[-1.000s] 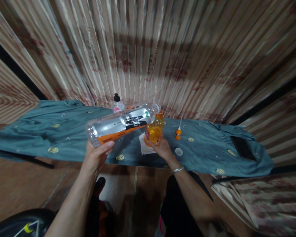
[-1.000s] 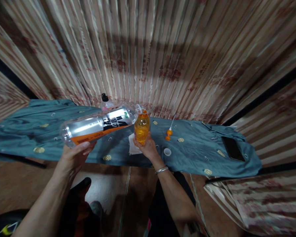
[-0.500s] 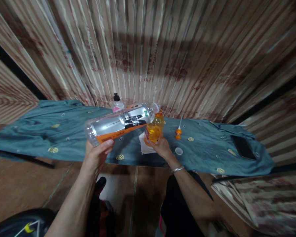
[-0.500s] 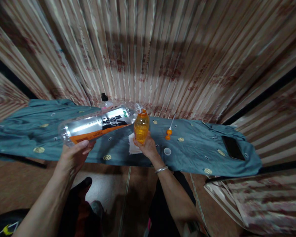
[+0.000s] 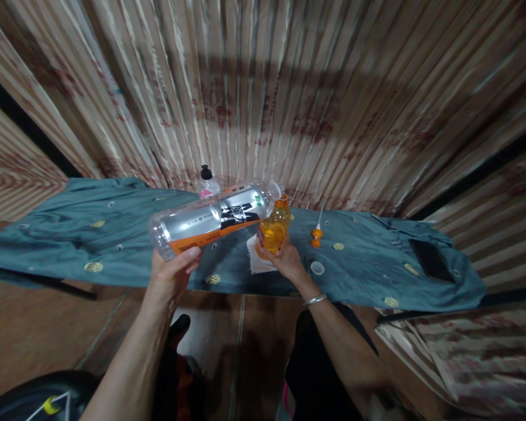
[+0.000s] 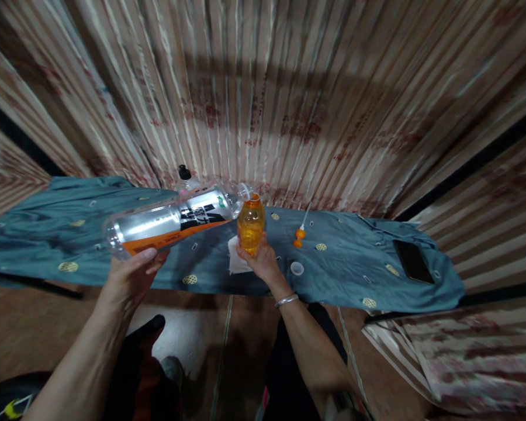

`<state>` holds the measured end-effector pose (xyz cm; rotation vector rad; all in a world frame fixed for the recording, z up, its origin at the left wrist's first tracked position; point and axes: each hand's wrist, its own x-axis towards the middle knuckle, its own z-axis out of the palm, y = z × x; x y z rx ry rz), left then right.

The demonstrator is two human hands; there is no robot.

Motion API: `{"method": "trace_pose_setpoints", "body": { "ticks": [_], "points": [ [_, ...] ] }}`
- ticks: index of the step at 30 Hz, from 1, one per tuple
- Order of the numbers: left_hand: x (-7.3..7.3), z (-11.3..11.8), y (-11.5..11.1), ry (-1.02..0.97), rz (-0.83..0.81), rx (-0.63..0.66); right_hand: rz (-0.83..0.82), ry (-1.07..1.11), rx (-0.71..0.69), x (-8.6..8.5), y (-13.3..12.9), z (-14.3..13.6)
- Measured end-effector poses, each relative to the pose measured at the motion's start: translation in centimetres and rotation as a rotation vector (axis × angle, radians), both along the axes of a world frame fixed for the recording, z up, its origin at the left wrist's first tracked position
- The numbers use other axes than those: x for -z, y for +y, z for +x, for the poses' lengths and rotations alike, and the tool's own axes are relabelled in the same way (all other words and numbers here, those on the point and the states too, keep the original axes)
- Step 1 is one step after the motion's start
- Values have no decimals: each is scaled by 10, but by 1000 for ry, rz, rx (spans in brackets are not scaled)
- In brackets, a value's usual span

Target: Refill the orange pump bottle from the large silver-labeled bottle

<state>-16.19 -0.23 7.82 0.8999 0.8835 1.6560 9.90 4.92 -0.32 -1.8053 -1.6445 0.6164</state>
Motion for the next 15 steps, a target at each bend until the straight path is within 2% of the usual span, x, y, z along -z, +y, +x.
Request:
{"method": "trace_pose_setpoints", "body": {
  "ticks": [10, 15],
  "points": [
    [-1, 1, -1, -14, 3, 20, -2, -12, -12, 2, 1, 1],
    [-8, 4, -2, -15, 0, 14, -18, -17, 15, 1, 1, 0]
  ]
}}
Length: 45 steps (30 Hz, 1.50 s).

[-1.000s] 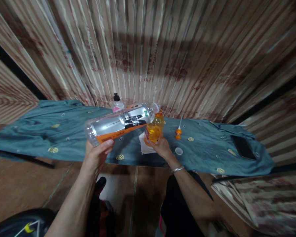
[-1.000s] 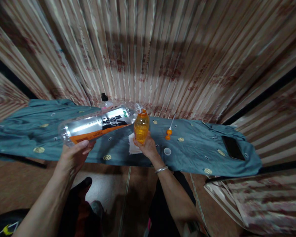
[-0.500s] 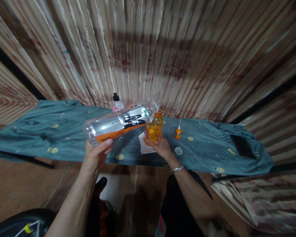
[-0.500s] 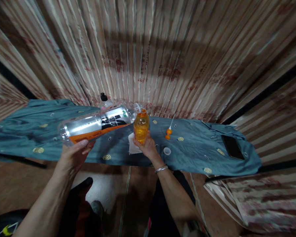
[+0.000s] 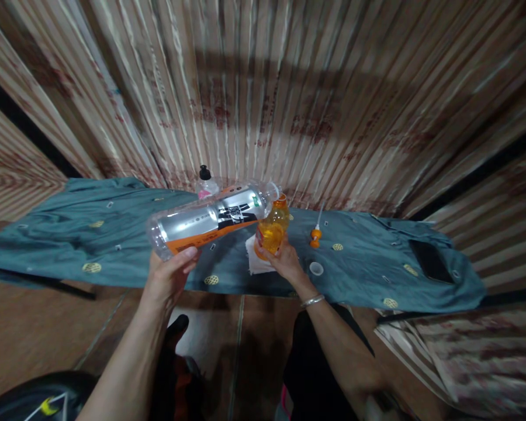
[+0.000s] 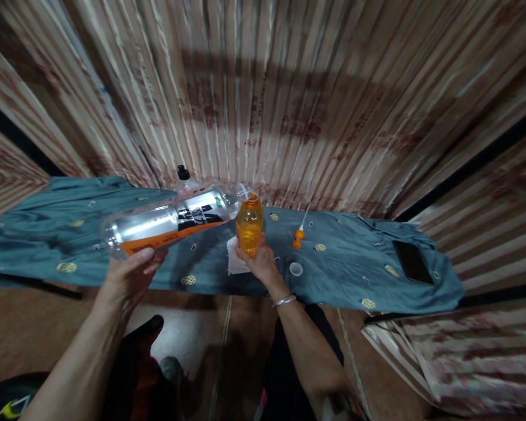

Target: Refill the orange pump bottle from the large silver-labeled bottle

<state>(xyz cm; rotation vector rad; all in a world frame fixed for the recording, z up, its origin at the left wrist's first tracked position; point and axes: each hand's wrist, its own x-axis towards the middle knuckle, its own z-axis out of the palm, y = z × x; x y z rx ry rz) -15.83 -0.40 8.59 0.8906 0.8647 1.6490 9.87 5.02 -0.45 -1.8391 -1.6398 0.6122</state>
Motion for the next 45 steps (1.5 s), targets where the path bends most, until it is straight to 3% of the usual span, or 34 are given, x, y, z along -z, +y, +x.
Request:
{"method": "trace_pose_setpoints", "body": {
  "ticks": [8, 23, 37, 45],
  "points": [
    [-10, 7, -1, -24, -36, -77, 41, 55, -24, 3, 0, 0],
    [-9, 1, 3, -49, -63, -26, -50, 63, -3, -10, -6, -1],
    [-1, -8, 9, -70, -117, 17, -53, 95, -7, -5, -6, 1],
    [11, -16, 13, -74, -120, 64, -20, 104, -13, -1, -5, 0]
  ]
}}
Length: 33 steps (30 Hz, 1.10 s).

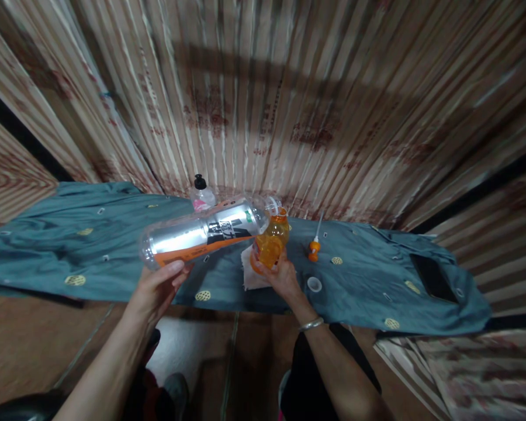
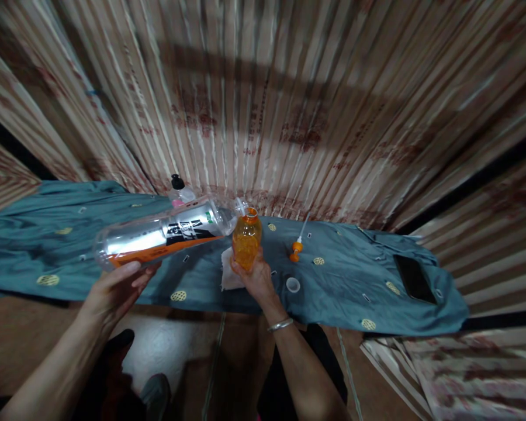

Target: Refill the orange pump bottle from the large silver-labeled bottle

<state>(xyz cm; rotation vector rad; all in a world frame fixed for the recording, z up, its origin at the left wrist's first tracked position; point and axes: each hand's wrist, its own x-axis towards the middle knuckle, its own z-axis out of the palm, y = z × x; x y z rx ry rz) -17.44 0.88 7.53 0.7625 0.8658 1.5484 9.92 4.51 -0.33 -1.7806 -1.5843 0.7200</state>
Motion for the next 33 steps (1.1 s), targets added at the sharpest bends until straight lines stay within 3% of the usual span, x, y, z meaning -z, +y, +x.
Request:
{"method": "trace_pose_setpoints", "body": {
  "ticks": [19, 33],
  "points": [
    [-1, -1, -20, 57, -42, -25, 54, -10, -32, 5, 3, 1],
    [1, -1, -17, 54, -8, -9, 22, -93, 5, 0, 4, -3]
  ]
}}
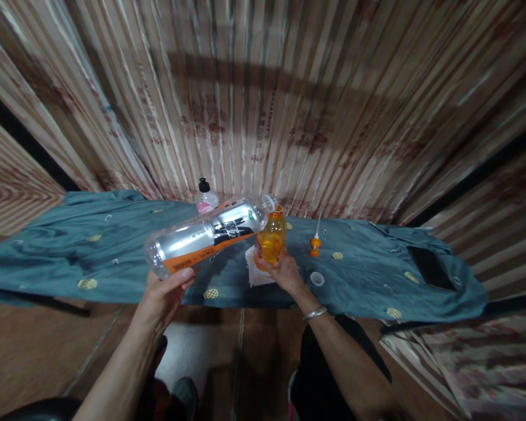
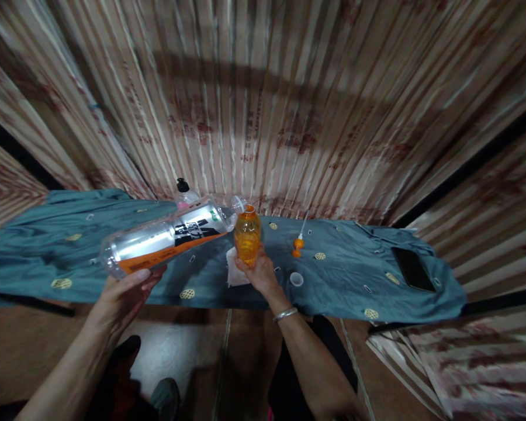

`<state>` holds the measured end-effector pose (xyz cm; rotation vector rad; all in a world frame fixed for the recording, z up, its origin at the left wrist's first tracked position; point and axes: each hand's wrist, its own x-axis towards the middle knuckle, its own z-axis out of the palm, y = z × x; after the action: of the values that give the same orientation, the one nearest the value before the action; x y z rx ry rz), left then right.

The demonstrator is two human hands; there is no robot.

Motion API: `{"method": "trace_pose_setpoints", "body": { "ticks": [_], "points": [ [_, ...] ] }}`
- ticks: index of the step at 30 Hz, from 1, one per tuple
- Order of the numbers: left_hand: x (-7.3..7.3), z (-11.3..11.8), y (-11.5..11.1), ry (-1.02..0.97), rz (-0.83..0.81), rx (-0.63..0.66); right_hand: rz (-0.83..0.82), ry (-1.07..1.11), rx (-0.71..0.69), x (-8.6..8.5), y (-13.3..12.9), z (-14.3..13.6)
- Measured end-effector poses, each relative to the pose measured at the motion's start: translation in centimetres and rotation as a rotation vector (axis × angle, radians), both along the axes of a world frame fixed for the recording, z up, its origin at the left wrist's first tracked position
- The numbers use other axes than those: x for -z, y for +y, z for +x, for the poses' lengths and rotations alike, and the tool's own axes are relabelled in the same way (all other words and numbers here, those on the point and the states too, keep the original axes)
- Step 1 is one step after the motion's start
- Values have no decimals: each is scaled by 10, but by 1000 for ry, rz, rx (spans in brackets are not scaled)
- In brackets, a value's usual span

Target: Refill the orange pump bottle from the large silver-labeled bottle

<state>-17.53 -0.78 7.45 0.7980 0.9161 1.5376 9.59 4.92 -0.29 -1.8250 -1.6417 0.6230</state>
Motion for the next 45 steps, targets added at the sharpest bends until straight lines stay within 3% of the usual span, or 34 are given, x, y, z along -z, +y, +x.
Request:
{"method": "trace_pose_setpoints", "body": {
  "ticks": [15, 26, 38, 45],
  "points": [
    [-12, 10, -1, 8, 31, -46, 46, -43, 0, 3, 1, 1],
    [-9, 8, -5, 6, 44, -55, 75, 37, -5, -2, -1, -1],
    [-6, 6, -2, 23, 29, -14, -17, 61, 58, -14, 0, -2],
    [-8, 7, -4, 23, 14, -41, 7, 98, 62, -10, 3, 0]
  ]
}}
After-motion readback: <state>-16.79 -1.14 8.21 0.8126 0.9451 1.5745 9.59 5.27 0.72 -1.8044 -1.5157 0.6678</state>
